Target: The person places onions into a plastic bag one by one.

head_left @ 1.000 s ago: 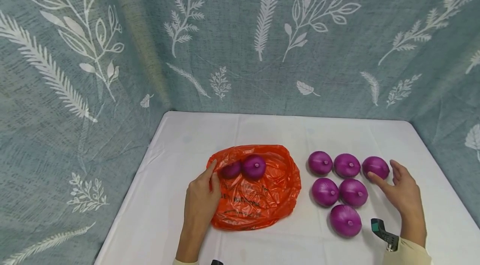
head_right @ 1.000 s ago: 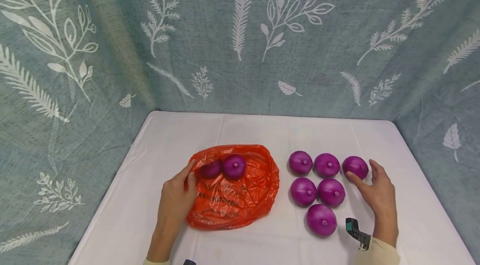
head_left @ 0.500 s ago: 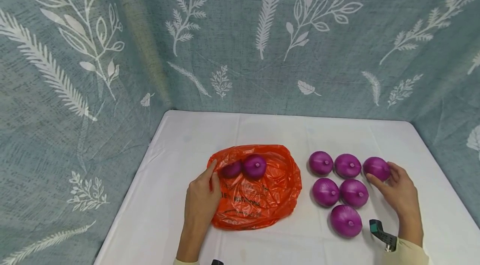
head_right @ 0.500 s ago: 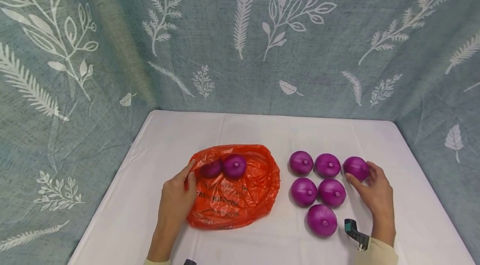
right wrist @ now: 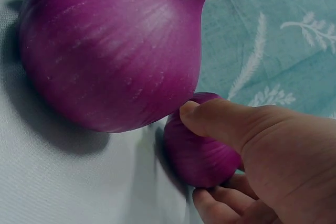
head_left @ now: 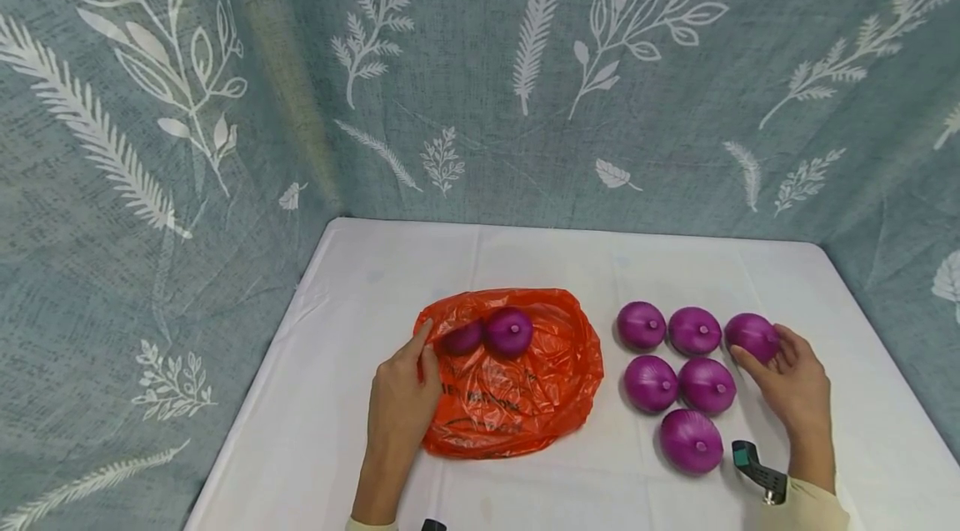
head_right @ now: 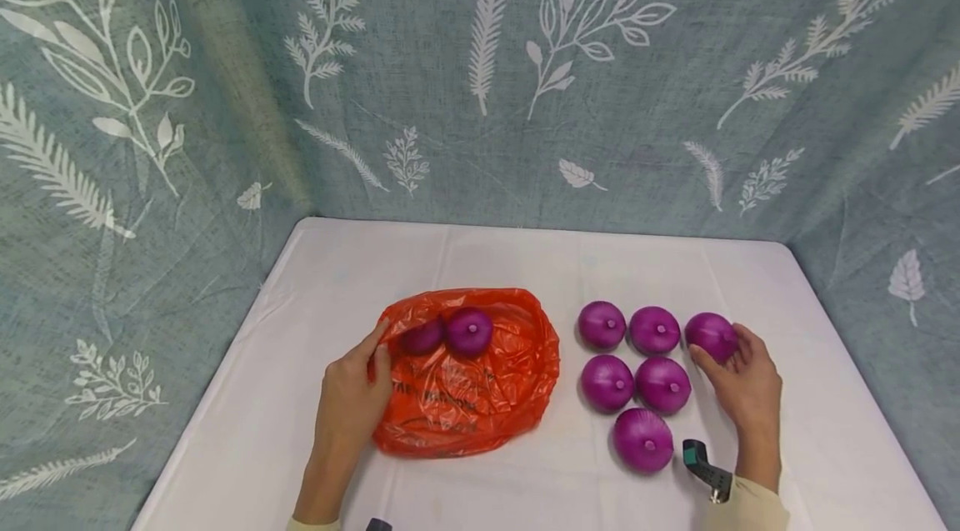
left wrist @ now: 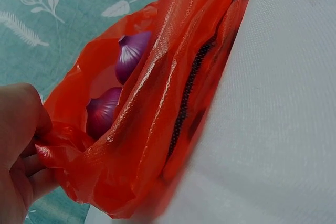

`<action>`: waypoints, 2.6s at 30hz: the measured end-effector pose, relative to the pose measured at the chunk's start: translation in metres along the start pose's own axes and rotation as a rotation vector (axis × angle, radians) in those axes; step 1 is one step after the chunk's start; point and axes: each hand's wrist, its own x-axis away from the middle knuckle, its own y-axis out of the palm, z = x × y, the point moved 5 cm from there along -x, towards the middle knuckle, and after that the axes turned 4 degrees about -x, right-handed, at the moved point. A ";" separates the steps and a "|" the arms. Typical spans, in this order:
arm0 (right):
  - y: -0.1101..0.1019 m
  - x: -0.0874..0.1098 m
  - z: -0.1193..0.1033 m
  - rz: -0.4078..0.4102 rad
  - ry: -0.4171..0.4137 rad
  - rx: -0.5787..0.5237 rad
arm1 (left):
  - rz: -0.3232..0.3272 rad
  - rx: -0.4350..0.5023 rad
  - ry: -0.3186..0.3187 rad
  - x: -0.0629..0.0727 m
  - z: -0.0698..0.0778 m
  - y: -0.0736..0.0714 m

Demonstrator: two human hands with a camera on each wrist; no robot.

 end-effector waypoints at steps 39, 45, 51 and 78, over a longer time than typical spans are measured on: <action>0.011 0.085 -0.139 0.185 -0.351 -0.145 | 0.001 0.021 0.012 -0.002 0.004 0.002; 0.036 0.096 -0.151 0.093 -0.380 -0.115 | -0.001 0.020 0.015 0.000 0.005 0.000; 0.055 0.100 -0.158 0.047 -0.430 -0.120 | 0.031 0.020 0.015 0.002 0.003 -0.004; 0.155 0.110 -0.155 -0.151 -0.539 0.015 | 0.032 0.041 0.004 0.001 0.001 -0.003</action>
